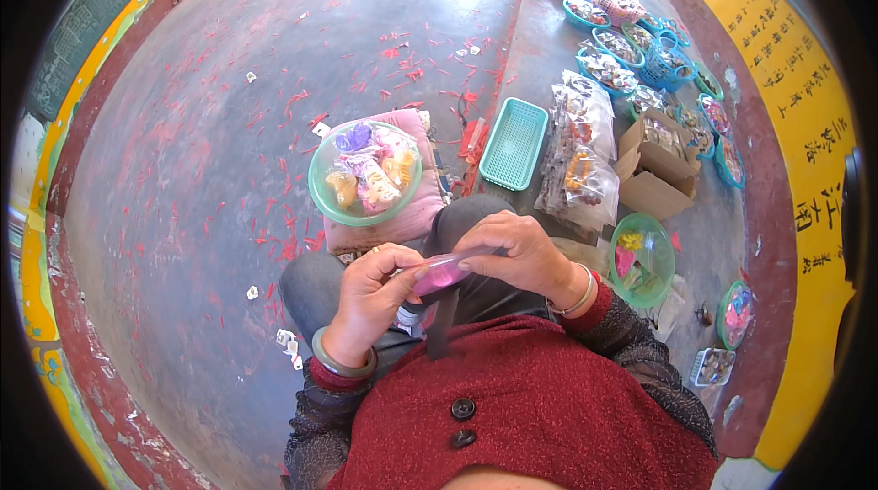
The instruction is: The person sits on the floor and packs colorful, small items into clear plastic bags. They pick up items from a green bowl, place them into bags, and seal the bags by hand. The person handles pink and yellow items, placing the sealed bags back into the bowl.
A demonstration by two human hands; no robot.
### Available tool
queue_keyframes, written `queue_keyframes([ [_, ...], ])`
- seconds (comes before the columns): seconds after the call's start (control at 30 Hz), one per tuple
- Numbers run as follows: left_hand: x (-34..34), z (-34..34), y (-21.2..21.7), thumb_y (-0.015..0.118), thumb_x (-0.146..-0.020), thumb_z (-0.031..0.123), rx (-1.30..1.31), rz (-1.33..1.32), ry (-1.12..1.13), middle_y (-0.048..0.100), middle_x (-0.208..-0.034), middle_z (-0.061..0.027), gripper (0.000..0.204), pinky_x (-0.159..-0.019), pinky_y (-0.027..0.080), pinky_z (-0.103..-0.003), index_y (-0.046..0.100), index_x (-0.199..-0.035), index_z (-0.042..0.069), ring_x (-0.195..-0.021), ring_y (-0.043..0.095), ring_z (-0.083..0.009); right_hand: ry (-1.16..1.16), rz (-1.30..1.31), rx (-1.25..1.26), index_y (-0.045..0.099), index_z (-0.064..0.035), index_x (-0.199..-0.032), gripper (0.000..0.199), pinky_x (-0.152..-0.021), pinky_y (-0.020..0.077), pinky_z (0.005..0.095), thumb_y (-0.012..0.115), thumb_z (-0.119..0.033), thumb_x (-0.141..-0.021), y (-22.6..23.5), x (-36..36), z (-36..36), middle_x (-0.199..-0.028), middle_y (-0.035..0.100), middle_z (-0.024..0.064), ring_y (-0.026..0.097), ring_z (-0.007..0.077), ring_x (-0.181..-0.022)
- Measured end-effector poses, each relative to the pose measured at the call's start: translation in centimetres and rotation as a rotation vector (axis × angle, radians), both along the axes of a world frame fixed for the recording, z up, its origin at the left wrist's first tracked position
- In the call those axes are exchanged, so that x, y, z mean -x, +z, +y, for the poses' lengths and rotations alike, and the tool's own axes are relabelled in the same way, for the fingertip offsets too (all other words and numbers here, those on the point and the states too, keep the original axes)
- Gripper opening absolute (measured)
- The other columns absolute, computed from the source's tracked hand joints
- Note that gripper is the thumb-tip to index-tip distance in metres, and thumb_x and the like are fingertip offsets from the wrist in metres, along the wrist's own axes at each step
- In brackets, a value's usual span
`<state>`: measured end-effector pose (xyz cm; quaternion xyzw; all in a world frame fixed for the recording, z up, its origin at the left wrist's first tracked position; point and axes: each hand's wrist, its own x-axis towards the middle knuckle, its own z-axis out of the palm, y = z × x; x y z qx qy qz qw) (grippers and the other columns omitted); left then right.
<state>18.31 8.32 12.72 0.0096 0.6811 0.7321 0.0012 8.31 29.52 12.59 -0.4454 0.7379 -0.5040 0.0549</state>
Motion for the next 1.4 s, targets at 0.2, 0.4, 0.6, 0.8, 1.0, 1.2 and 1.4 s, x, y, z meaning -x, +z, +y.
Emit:
queue_keyframes([
  [0.2, 0.0, 0.6, 0.0, 0.060, -0.085, -0.004, 0.114, 0.026, 0.026, 0.062, -0.089, -0.0065, 0.008, -0.062, 0.050, -0.022, 0.066, -0.091, -0.003, -0.074, 0.059, -0.0098, 0.056, 0.140, -0.011, 0.069, -0.0095, -0.084, 0.009, -0.064, 0.0462, 0.0357, 0.067, -0.014, -0.076, 0.0, 0.1, -0.6, -0.076, 0.065, 0.0055, 0.063, 0.0251, -0.071],
  [0.4, 0.1, 0.5, -0.7, 0.063, -0.081, -0.004, 0.184, 0.073, 0.030, 0.064, -0.087, -0.0069, 0.010, -0.071, 0.049, -0.026, 0.066, -0.091, -0.001, -0.080, 0.060, -0.0132, 0.050, -0.038, 0.044, 0.070, -0.0058, -0.080, 0.008, -0.060, 0.0484, 0.0342, 0.069, -0.009, -0.073, -0.9, -0.2, -0.9, -0.073, 0.064, 0.0079, 0.063, 0.0246, -0.067],
  [0.6, 0.3, 0.6, -0.3, 0.065, -0.082, -0.004, 0.194, 0.093, -0.023, 0.063, -0.092, -0.0064, 0.009, -0.071, 0.048, -0.023, 0.065, -0.091, -0.002, -0.082, 0.059, -0.0113, 0.025, -0.091, 0.031, 0.070, -0.0059, -0.078, 0.008, -0.059, 0.0484, 0.0332, 0.070, -0.009, -0.071, -0.8, -0.3, -0.9, -0.071, 0.064, 0.0088, 0.063, 0.0240, -0.066],
  [0.8, 0.4, 1.3, 0.6, 0.067, -0.080, -0.004, 0.292, 0.096, -0.044, 0.063, -0.091, -0.0058, 0.011, -0.067, 0.047, -0.023, 0.065, -0.090, -0.001, -0.080, 0.058, -0.0104, 0.055, -0.014, 0.026, 0.069, -0.0068, -0.073, 0.005, -0.057, 0.0467, 0.0339, 0.071, -0.010, -0.070, -0.8, 0.0, -0.9, -0.068, 0.062, 0.0079, 0.061, 0.0248, -0.064],
  [1.0, 1.0, 1.4, -0.3, 0.068, -0.078, -0.003, 0.466, 0.271, -0.086, 0.063, -0.080, -0.0085, 0.010, -0.063, 0.046, -0.027, 0.065, -0.087, -0.001, -0.074, 0.060, -0.0157, 0.057, 0.096, 0.026, 0.068, -0.0098, -0.072, 0.005, -0.063, 0.0443, 0.0347, 0.071, -0.012, -0.070, -1.2, 0.0, -0.7, -0.067, 0.060, 0.0054, 0.061, 0.0240, -0.067],
  [1.2, 1.1, 1.8, -0.1, 0.068, -0.077, -0.003, 0.490, 0.197, -0.037, 0.063, -0.076, -0.0073, 0.007, -0.062, 0.046, -0.028, 0.066, -0.082, 0.000, -0.069, 0.059, -0.0156, 0.036, 0.073, -0.001, 0.067, -0.0094, -0.075, 0.006, -0.063, 0.0451, 0.0347, 0.071, -0.012, -0.071, -1.2, -0.1, -0.3, -0.069, 0.061, 0.0051, 0.061, 0.0245, -0.068],
  [1.4, 1.0, 1.5, -0.3, 0.068, -0.075, -0.005, 0.486, 0.172, 0.006, 0.062, -0.073, -0.0056, 0.005, -0.057, 0.043, -0.026, 0.066, -0.078, -0.001, -0.065, 0.057, -0.0120, 0.003, -0.034, -0.011, 0.067, -0.0060, -0.077, 0.006, -0.062, 0.0472, 0.0333, 0.070, -0.008, -0.072, -1.6, 0.0, 0.5, -0.072, 0.062, 0.0071, 0.061, 0.0235, -0.068],
])
